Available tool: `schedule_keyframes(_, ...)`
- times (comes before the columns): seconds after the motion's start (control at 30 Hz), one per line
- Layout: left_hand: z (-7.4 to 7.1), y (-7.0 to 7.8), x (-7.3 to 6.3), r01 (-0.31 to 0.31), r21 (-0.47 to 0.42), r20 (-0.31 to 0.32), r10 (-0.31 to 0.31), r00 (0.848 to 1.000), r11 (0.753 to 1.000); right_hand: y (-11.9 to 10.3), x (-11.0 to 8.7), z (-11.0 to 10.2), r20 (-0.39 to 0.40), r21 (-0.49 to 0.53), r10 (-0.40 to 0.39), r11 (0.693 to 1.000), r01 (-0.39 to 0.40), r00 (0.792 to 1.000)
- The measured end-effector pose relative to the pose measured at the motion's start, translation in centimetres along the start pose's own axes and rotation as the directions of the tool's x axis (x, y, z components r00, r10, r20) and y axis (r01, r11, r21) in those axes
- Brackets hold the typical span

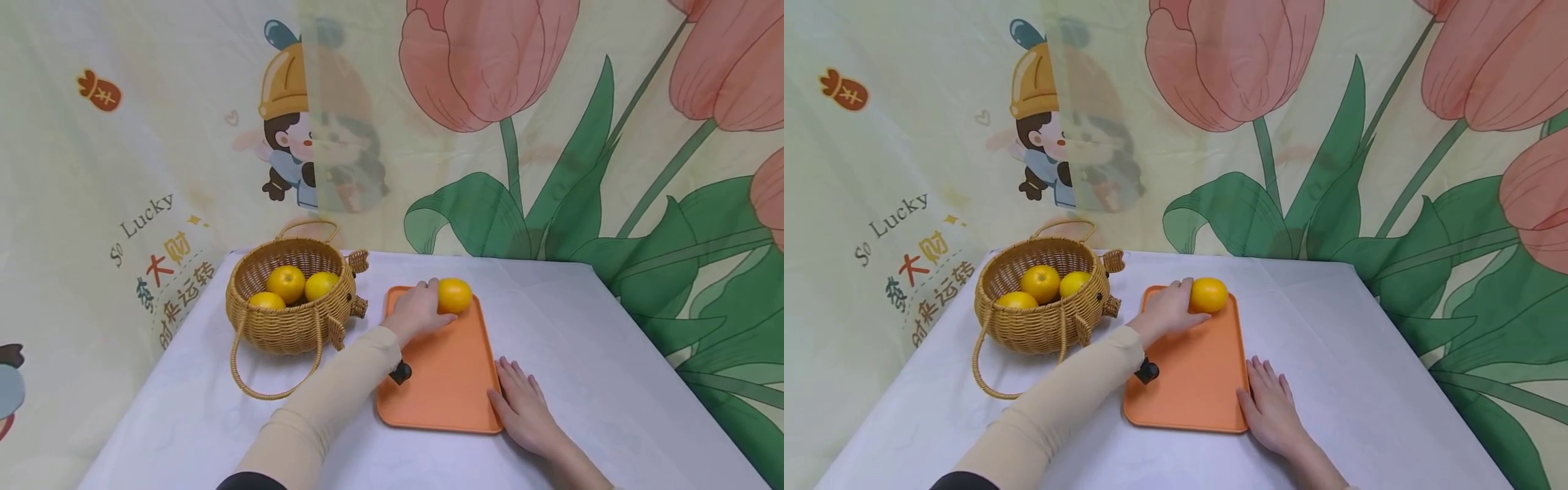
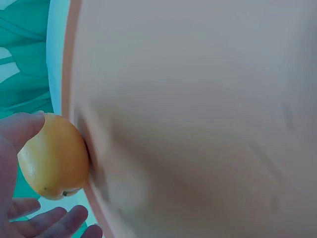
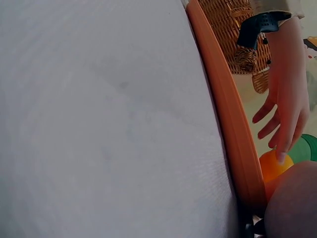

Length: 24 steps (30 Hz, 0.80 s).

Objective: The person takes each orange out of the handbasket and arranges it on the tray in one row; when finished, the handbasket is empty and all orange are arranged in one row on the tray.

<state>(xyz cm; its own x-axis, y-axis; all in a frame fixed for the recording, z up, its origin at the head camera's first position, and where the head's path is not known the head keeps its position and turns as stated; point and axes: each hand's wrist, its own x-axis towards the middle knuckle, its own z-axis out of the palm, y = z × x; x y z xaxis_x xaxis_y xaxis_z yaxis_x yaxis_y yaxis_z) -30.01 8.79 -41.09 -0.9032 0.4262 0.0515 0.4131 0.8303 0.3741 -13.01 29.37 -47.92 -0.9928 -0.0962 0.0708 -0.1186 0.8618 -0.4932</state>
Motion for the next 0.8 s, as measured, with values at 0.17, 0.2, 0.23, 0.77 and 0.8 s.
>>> schedule_keyframes(0.17, -0.7, -0.6, -0.5, -0.044, -0.002, -0.018, 0.044, 0.999, 0.999, 0.0, 0.0, 0.0, 0.003, 0.002, -0.005, 1.0, 0.005, 1.0)
schedule_keyframes(0.2, -1.0, -0.7, -0.6, -0.05, 0.006, -0.023, 0.05, 0.998, 0.999, 0.0, 0.0, 0.0, 0.005, 0.002, -0.005, 1.0, 0.005, 1.0)
schedule_keyframes(0.23, -1.3, -0.8, -0.8, -0.057, 0.012, -0.031, 0.057, 0.998, 0.998, 0.0, 0.0, 0.0, 0.007, 0.003, -0.002, 1.0, 0.002, 1.0)
schedule_keyframes(0.77, -10.9, -3.3, -6.4, -0.103, -0.035, -0.159, 0.096, 0.983, 0.994, 0.0, 0.2, 0.0, 0.018, -0.007, 0.006, 1.0, -0.006, 1.0)
schedule_keyframes(0.8, -11.5, -3.6, -6.9, -0.109, -0.041, -0.175, 0.1, 0.979, 0.993, 0.0, 0.1, 0.0, 0.016, -0.007, 0.003, 1.0, -0.003, 1.0)
